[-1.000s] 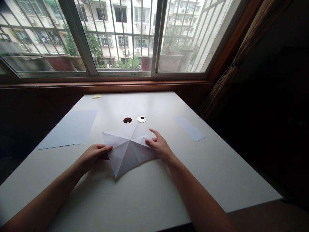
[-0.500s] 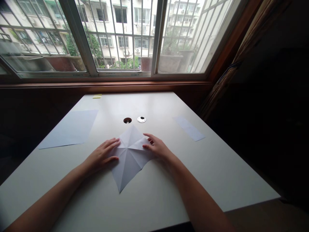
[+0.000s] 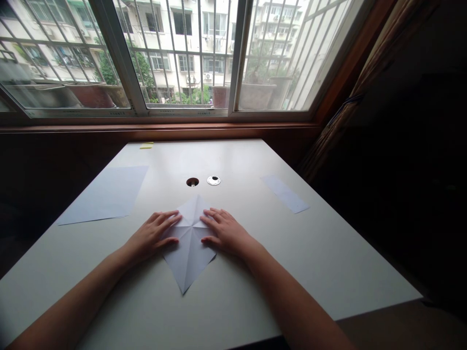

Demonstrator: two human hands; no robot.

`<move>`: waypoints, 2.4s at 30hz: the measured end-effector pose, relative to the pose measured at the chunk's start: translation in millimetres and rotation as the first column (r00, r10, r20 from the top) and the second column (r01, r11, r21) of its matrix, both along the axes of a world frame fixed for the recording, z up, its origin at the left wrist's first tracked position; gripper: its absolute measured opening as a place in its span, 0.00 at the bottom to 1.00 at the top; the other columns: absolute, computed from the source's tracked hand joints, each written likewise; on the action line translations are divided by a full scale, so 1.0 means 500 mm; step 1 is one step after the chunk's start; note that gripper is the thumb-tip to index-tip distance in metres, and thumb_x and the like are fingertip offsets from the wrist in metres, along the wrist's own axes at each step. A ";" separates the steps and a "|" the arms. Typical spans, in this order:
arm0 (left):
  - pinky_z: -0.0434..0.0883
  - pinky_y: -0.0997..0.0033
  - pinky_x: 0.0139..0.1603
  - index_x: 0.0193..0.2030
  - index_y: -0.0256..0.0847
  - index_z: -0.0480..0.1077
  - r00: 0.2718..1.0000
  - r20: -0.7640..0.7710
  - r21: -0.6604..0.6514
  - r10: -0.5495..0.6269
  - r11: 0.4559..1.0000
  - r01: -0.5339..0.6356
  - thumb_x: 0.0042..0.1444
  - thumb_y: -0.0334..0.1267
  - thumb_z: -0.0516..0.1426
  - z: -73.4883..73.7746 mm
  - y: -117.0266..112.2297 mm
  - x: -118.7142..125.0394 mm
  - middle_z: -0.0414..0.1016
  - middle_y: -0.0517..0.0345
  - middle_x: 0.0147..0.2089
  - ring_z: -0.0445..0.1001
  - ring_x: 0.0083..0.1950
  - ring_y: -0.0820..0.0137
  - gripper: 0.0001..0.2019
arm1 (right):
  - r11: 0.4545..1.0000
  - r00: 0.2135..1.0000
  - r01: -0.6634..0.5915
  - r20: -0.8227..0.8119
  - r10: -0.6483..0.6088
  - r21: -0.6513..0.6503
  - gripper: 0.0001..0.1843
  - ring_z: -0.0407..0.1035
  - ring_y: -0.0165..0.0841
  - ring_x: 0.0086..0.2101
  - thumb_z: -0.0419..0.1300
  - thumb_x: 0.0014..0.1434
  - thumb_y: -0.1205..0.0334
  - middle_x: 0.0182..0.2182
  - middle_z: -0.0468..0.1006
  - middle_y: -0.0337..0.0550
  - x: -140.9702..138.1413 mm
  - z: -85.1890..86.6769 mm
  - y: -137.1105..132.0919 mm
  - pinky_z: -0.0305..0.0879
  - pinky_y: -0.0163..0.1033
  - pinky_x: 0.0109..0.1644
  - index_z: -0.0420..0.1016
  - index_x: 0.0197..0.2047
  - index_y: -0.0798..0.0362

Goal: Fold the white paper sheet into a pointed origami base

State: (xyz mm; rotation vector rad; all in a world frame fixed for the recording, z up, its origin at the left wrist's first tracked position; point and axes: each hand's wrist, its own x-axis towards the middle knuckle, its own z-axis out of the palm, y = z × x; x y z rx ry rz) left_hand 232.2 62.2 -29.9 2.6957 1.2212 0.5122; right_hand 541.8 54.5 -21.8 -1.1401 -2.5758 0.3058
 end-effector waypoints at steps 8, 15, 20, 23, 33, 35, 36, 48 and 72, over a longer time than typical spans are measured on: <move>0.57 0.46 0.68 0.70 0.49 0.56 0.998 -0.016 0.044 -0.060 0.997 0.061 0.58 0.59 0.56 -0.010 -0.004 0.006 0.59 0.48 0.70 0.56 0.69 0.51 0.36 | 0.998 0.998 -0.059 0.018 0.060 -0.028 0.40 0.48 0.45 0.68 0.55 0.61 0.37 0.68 0.57 0.49 -0.011 -0.004 -0.003 0.44 0.56 0.70 0.53 0.71 0.45; 0.49 0.47 0.71 0.71 0.50 0.53 0.996 -0.049 0.004 -0.069 0.998 0.069 0.59 0.60 0.55 -0.011 -0.004 0.008 0.57 0.48 0.71 0.55 0.71 0.55 0.37 | 0.998 0.998 -0.064 -0.022 0.064 -0.001 0.45 0.51 0.47 0.67 0.60 0.56 0.35 0.68 0.57 0.52 -0.013 -0.001 -0.008 0.45 0.58 0.69 0.54 0.70 0.47; 0.49 0.46 0.71 0.71 0.51 0.54 0.996 -0.060 -0.001 -0.060 0.998 0.060 0.59 0.60 0.55 -0.013 -0.004 0.006 0.56 0.49 0.72 0.54 0.72 0.54 0.36 | 0.999 0.999 -0.052 -0.011 0.052 -0.007 0.48 0.49 0.49 0.67 0.61 0.53 0.33 0.68 0.57 0.51 -0.014 0.000 -0.013 0.41 0.59 0.70 0.56 0.70 0.46; 0.50 0.46 0.71 0.70 0.51 0.55 0.997 -0.054 0.002 -0.059 0.998 0.059 0.58 0.61 0.55 -0.017 -0.003 0.005 0.56 0.49 0.72 0.55 0.72 0.54 0.36 | 0.998 0.999 -0.046 -0.005 0.046 -0.038 0.49 0.49 0.49 0.67 0.60 0.53 0.31 0.68 0.57 0.51 -0.017 -0.002 -0.015 0.40 0.59 0.70 0.55 0.70 0.47; 0.52 0.45 0.71 0.72 0.50 0.49 0.996 -0.077 0.005 -0.051 0.999 0.052 0.60 0.60 0.53 -0.013 -0.008 0.008 0.52 0.48 0.73 0.54 0.71 0.53 0.37 | 0.999 0.997 -0.052 -0.052 0.051 -0.015 0.48 0.49 0.49 0.67 0.62 0.54 0.35 0.68 0.56 0.52 -0.020 -0.007 -0.014 0.47 0.57 0.70 0.54 0.70 0.49; 0.54 0.45 0.70 0.73 0.50 0.48 0.998 -0.036 0.024 -0.042 0.999 0.043 0.60 0.59 0.55 -0.010 -0.010 0.009 0.49 0.47 0.74 0.54 0.71 0.52 0.38 | 0.998 0.992 -0.058 -0.112 0.059 0.004 0.48 0.48 0.49 0.67 0.64 0.54 0.37 0.68 0.56 0.52 -0.017 -0.008 -0.010 0.50 0.58 0.69 0.53 0.70 0.47; 0.55 0.45 0.69 0.73 0.50 0.47 0.999 -0.018 0.035 -0.036 0.999 0.036 0.60 0.59 0.55 -0.010 -0.012 0.010 0.48 0.47 0.74 0.53 0.72 0.51 0.39 | 0.998 0.987 -0.060 -0.150 0.060 0.010 0.48 0.48 0.49 0.67 0.65 0.54 0.38 0.68 0.56 0.52 -0.015 -0.009 -0.007 0.52 0.58 0.68 0.53 0.71 0.46; 0.58 0.42 0.68 0.74 0.54 0.42 0.987 0.150 0.022 -0.054 0.998 0.051 0.59 0.56 0.58 -0.008 -0.011 0.021 0.47 0.46 0.73 0.50 0.72 0.49 0.41 | 0.997 0.933 -0.055 -0.357 0.032 -0.053 0.50 0.47 0.47 0.67 0.68 0.52 0.42 0.69 0.53 0.47 -0.016 -0.005 -0.003 0.52 0.58 0.68 0.49 0.71 0.39; 0.63 0.41 0.65 0.67 0.50 0.56 0.903 0.392 -0.055 -0.178 0.975 0.216 0.48 0.51 0.67 0.029 -0.028 0.046 0.48 0.41 0.71 0.51 0.72 0.47 0.42 | 0.992 0.943 -0.123 -0.311 0.117 0.002 0.60 0.44 0.52 0.67 0.71 0.44 0.39 0.70 0.44 0.52 -0.027 0.012 -0.019 0.56 0.62 0.65 0.43 0.72 0.40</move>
